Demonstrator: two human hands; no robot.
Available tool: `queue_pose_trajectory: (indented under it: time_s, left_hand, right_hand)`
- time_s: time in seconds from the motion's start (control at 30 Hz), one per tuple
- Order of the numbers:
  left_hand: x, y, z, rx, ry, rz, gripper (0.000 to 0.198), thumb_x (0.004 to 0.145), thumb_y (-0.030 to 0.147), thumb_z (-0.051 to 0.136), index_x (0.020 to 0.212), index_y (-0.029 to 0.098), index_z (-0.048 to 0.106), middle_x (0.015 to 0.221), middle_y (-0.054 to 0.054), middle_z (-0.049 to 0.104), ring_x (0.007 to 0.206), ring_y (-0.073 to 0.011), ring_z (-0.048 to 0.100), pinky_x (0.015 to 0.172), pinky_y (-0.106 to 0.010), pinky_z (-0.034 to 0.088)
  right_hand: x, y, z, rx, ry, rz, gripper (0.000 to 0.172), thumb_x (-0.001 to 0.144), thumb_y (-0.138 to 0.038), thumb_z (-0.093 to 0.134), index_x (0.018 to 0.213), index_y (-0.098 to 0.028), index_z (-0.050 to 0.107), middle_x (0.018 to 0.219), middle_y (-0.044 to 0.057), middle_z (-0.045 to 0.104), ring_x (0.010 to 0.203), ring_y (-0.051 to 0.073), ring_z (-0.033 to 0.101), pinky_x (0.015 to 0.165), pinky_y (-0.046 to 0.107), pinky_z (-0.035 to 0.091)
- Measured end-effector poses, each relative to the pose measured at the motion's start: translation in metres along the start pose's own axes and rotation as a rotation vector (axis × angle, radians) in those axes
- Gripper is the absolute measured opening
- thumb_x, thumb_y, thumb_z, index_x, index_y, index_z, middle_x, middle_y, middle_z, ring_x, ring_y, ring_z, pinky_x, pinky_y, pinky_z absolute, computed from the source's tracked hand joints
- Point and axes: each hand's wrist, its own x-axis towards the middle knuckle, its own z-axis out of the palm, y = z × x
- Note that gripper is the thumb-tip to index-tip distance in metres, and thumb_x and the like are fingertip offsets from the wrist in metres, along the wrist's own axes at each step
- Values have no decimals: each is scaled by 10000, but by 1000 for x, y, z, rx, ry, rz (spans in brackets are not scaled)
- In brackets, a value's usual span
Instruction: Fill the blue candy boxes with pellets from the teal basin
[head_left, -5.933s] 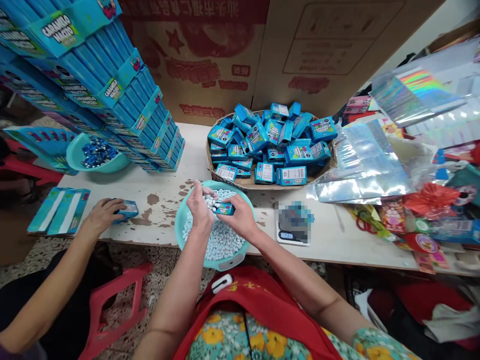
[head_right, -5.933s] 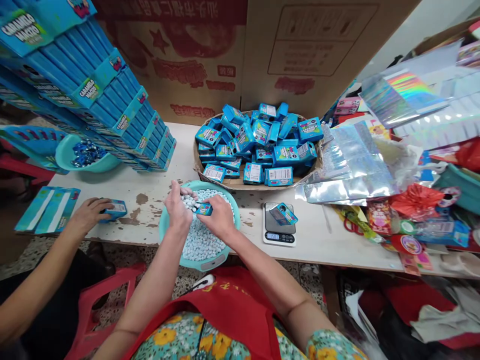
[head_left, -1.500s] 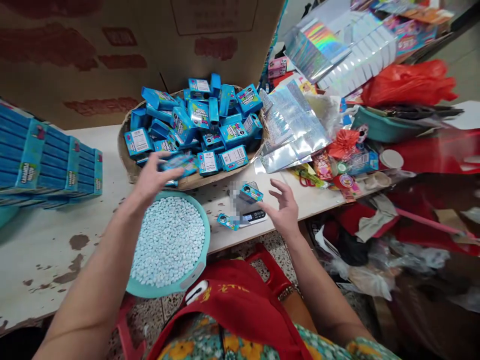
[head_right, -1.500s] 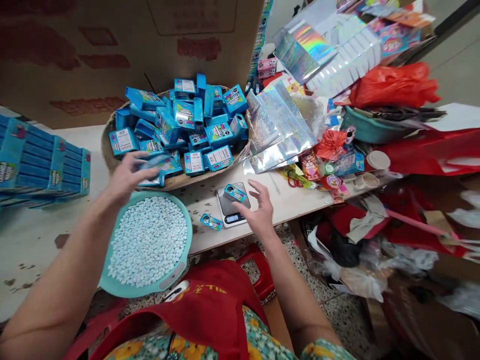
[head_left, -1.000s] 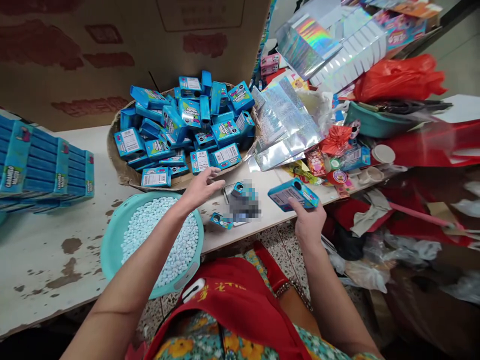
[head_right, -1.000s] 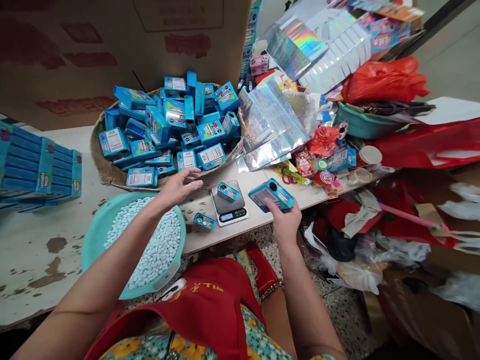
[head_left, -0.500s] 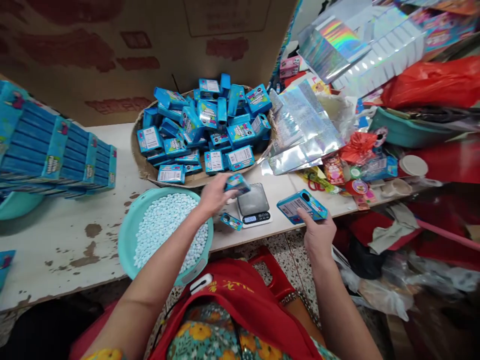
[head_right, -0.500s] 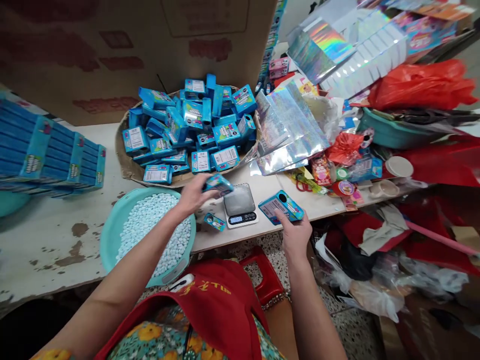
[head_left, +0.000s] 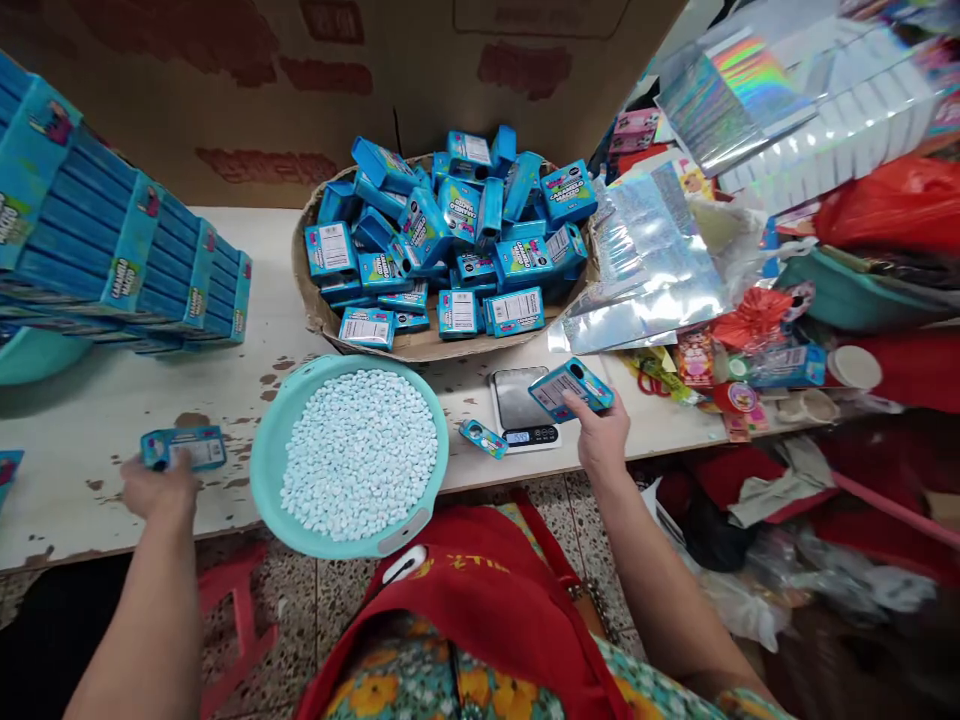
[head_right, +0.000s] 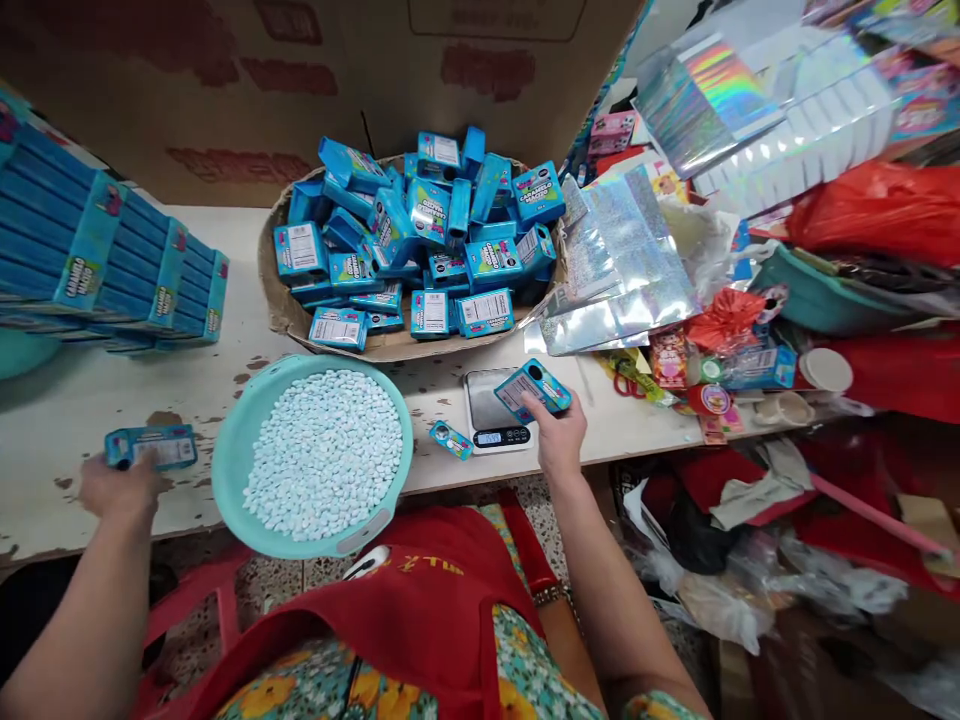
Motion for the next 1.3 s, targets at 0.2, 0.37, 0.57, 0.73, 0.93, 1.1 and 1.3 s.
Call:
queue_pose_trajectory:
  time_s: [0.2, 0.37, 0.57, 0.73, 0.93, 1.1, 1.3]
  left_hand:
    - [-38, 38, 29, 162, 381, 15, 696, 749, 625, 542, 1287, 204, 412, 1358, -118, 468, 1322, -435, 307, 1071, -604, 218]
    - [-134, 130, 108, -57, -19, 483, 407, 846, 410, 562, 1205, 219, 545, 1296, -132, 543, 1283, -295, 424, 1112, -469, 260]
    - [-168, 148, 169, 250, -251, 822, 305, 895, 338, 516, 1186, 278, 587, 1359, -81, 500, 1362, -310, 307, 1118, -554, 169]
    - [-119, 129, 166, 449, -157, 744, 293, 916, 350, 437, 1079, 218, 641, 1157, -143, 589, 1103, -307, 502, 916, -456, 392]
    - [-87, 126, 162, -154, -96, 277, 201, 795, 378, 588, 719, 198, 634, 855, -101, 619, 909, -248, 555, 811, -350, 415]
    - [-95, 134, 144, -340, 13, 53, 339, 871, 453, 437, 705, 179, 548, 635, -28, 545, 588, -151, 532, 577, -273, 429]
    - [-123, 179, 90, -1127, -131, -199, 347, 794, 521, 549, 753, 180, 497, 621, 21, 514, 393, -77, 422, 376, -210, 326]
  right_hand:
    - [-9, -5, 14, 34, -62, 7, 468, 583, -367, 819, 949, -168, 606, 830, 4, 645, 725, 154, 588, 751, 325, 501]
    - [-28, -12, 32, 75, -192, 68, 376, 614, -376, 809, 867, -170, 623, 774, -9, 634, 661, 130, 559, 670, 271, 491]
    - [-47, -18, 48, -7, -298, 47, 428, 615, -395, 801, 940, -174, 633, 809, -1, 642, 701, 154, 576, 701, 296, 486]
    - [-65, -30, 61, -85, -459, 40, 456, 617, -417, 804, 967, -188, 623, 829, 12, 643, 724, 178, 577, 690, 307, 485]
    - [-98, -47, 93, -259, -715, -62, 453, 660, -485, 757, 973, -203, 593, 865, 12, 629, 738, 180, 564, 691, 304, 473]
    - [-113, -54, 115, -330, -838, -145, 469, 708, -546, 705, 1005, -194, 613, 892, 40, 651, 789, 213, 588, 732, 335, 474]
    - [-129, -50, 137, -392, -976, -546, 324, 799, -424, 679, 1025, -204, 602, 973, 69, 625, 920, 242, 586, 827, 369, 460]
